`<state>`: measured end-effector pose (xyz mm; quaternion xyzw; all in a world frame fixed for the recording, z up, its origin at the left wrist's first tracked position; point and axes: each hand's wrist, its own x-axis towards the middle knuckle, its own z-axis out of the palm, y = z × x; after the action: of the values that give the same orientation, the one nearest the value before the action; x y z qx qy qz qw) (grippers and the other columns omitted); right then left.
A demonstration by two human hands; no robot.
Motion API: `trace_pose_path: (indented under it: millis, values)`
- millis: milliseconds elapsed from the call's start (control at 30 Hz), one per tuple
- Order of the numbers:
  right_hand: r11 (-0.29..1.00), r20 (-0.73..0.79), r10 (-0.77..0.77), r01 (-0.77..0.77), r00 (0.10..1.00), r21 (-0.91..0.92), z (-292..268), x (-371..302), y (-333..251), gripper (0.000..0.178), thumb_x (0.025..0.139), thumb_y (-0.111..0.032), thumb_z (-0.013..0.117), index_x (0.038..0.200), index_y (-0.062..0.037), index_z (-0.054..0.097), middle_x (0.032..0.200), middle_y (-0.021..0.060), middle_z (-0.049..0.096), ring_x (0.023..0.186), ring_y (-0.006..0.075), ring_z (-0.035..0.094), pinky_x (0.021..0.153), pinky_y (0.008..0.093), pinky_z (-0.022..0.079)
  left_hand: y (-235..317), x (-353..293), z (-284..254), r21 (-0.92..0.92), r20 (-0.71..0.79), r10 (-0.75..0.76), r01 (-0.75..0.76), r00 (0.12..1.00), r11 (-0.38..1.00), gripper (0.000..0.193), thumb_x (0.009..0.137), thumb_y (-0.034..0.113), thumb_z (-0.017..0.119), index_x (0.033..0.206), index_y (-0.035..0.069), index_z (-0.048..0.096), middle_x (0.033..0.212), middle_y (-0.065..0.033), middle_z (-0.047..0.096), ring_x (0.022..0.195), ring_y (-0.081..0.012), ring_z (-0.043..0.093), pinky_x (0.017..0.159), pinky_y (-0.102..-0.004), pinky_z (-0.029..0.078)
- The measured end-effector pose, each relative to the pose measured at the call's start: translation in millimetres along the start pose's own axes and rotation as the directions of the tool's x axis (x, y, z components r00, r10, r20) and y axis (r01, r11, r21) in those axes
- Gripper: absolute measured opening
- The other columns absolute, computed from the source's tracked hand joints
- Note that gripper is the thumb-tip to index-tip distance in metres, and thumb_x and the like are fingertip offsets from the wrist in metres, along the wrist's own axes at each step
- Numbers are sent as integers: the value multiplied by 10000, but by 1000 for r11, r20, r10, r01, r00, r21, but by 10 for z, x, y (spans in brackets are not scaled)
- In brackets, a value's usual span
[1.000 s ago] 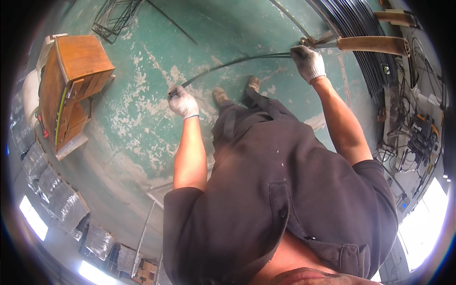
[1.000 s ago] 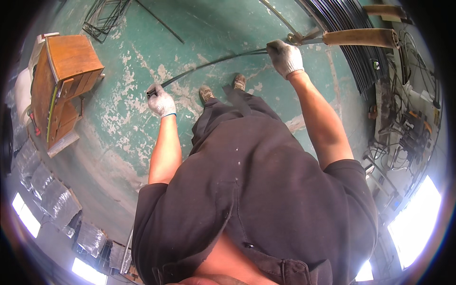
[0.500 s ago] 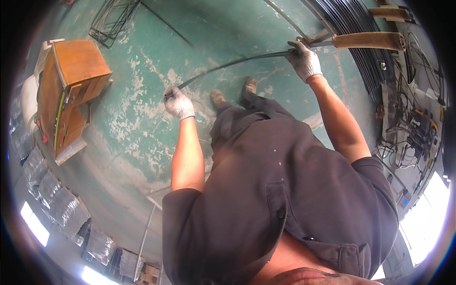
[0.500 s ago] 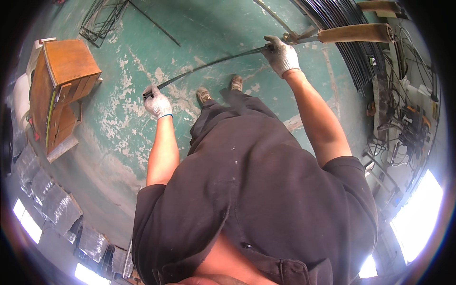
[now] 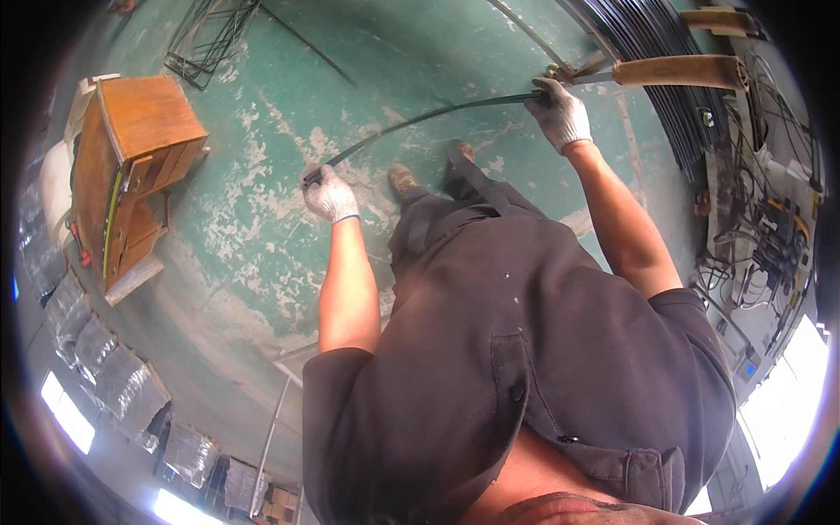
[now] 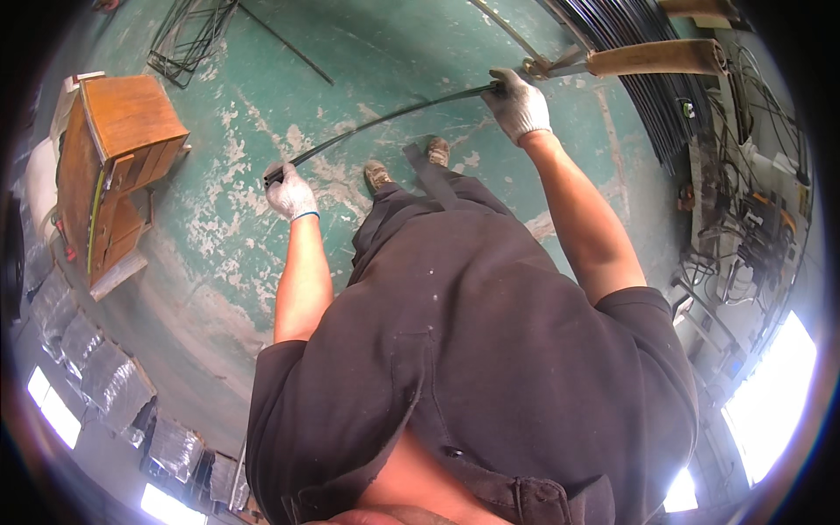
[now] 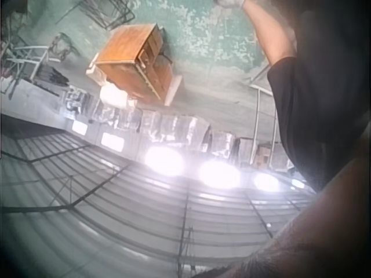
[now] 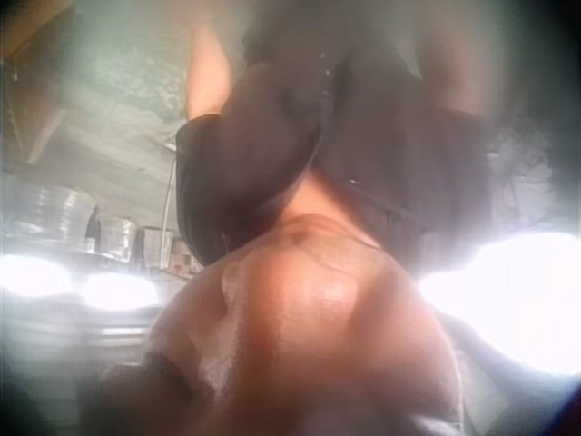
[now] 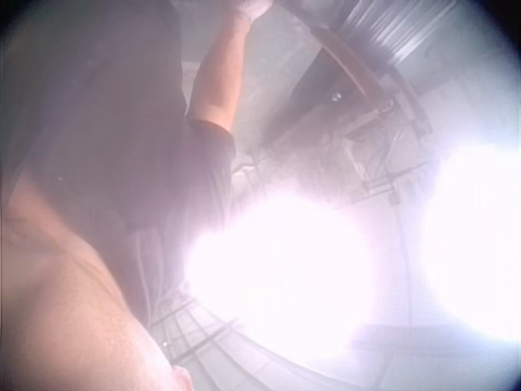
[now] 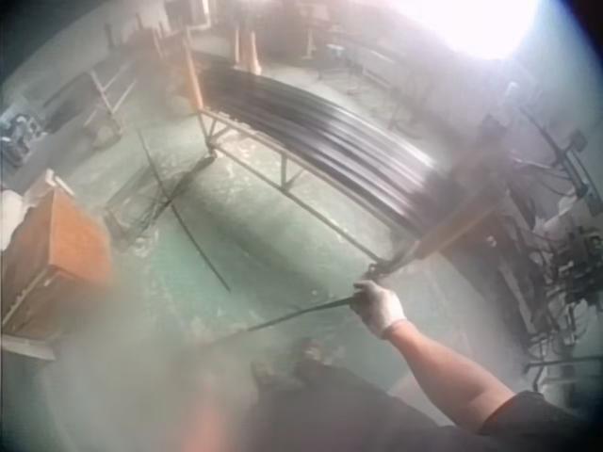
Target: The person bends a long metal rod by hand, measures it on a wooden workbench, and then uses a machine to bend multiple rods. They operate a control panel and handle the rods throughout the process.
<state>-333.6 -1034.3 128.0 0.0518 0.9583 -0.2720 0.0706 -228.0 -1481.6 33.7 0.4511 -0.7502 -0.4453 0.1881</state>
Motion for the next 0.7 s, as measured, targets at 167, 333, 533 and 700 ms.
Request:
trace_pose_path:
  millis: [167, 333, 533, 700]
  values:
    - [999, -71, -30, 29, 997, -14, 74, -45, 57, 370, 991, -375, 798, 1269, -131, 779, 1102, 157, 834, 1055, 347, 808, 925, 438, 638, -169, 11, 60, -17, -66, 39, -40, 997, 999, 226, 961, 147, 738, 1098, -33, 728, 1033, -188, 799, 934, -333, 772, 858, -439, 594]
    - [991, -89, -20, 8, 996, -134, 132, -7, 73, 290, 1023, -376, 732, 1220, -172, 794, 1057, 164, 823, 1020, 388, 792, 910, 476, 629, -55, -60, 47, -1, -30, 45, -45, 999, 999, 251, 972, 173, 736, 1102, -41, 752, 1059, -178, 808, 969, -323, 777, 881, -426, 594]
    - [994, -107, -57, 47, 993, -98, 161, 28, 61, 255, 1024, -356, 724, 1178, -170, 805, 1050, 168, 817, 1008, 397, 788, 905, 483, 624, -37, -68, 0, 109, -10, 116, -115, 993, 987, 278, 996, 209, 688, 986, -65, 734, 985, -240, 787, 915, -390, 768, 835, -474, 586]
    - [996, -56, -78, 76, 995, -39, 77, 54, 58, 252, 1025, -339, 717, 1169, -158, 817, 1071, 172, 812, 1015, 397, 785, 911, 475, 620, -38, -73, -15, 156, 13, 123, -123, 992, 980, 316, 1007, 243, 689, 968, -65, 748, 978, -265, 787, 899, -422, 768, 820, -492, 587]
